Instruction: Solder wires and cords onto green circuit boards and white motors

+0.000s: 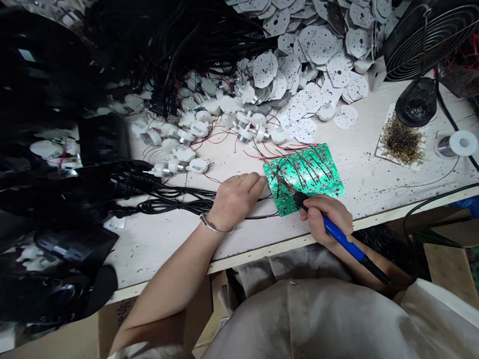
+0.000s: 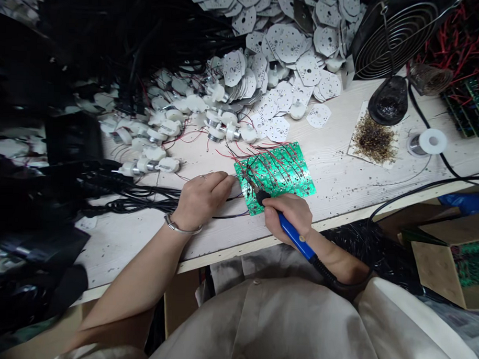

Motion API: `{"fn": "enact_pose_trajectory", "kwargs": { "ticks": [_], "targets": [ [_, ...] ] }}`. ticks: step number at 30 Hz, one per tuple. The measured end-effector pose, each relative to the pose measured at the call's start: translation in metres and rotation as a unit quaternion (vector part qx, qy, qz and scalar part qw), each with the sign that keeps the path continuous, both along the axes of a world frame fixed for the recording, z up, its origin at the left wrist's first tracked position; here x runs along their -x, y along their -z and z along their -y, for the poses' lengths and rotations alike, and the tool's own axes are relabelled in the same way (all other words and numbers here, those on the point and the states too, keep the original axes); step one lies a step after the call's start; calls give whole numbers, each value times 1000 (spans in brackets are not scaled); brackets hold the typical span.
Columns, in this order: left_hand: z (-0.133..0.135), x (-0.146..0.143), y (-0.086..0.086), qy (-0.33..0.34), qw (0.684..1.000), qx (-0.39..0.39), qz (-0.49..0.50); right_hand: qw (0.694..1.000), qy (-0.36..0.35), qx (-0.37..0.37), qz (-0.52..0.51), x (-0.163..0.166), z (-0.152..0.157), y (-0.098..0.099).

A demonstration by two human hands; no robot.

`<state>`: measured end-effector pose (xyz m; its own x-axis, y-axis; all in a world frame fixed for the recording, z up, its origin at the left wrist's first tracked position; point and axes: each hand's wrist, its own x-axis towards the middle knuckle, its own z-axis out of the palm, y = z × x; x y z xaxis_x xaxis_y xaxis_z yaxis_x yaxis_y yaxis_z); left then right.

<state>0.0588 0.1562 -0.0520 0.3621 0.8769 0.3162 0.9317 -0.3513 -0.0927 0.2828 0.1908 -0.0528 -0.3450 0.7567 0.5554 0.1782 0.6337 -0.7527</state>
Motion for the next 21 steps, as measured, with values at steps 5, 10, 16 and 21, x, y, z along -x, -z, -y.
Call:
{"fn": "enact_pose_trajectory", "kwargs": {
  "ticks": [5, 10, 16, 21],
  "targets": [
    [1, 0, -1, -12, 999, 32, 1, 999, -6, -9, -33, -5, 0, -4],
    [0, 0, 1, -4, 1000, 12, -18, 999, 30, 25, 23, -28, -13, -13],
    [0, 0, -5, -17, 999, 12, 32, 989, 117, -58, 71, -51, -36, 13],
    [-12, -33, -25, 34, 998, -4, 56, 986, 87, -80, 113, -54, -34, 24]
  ]
}}
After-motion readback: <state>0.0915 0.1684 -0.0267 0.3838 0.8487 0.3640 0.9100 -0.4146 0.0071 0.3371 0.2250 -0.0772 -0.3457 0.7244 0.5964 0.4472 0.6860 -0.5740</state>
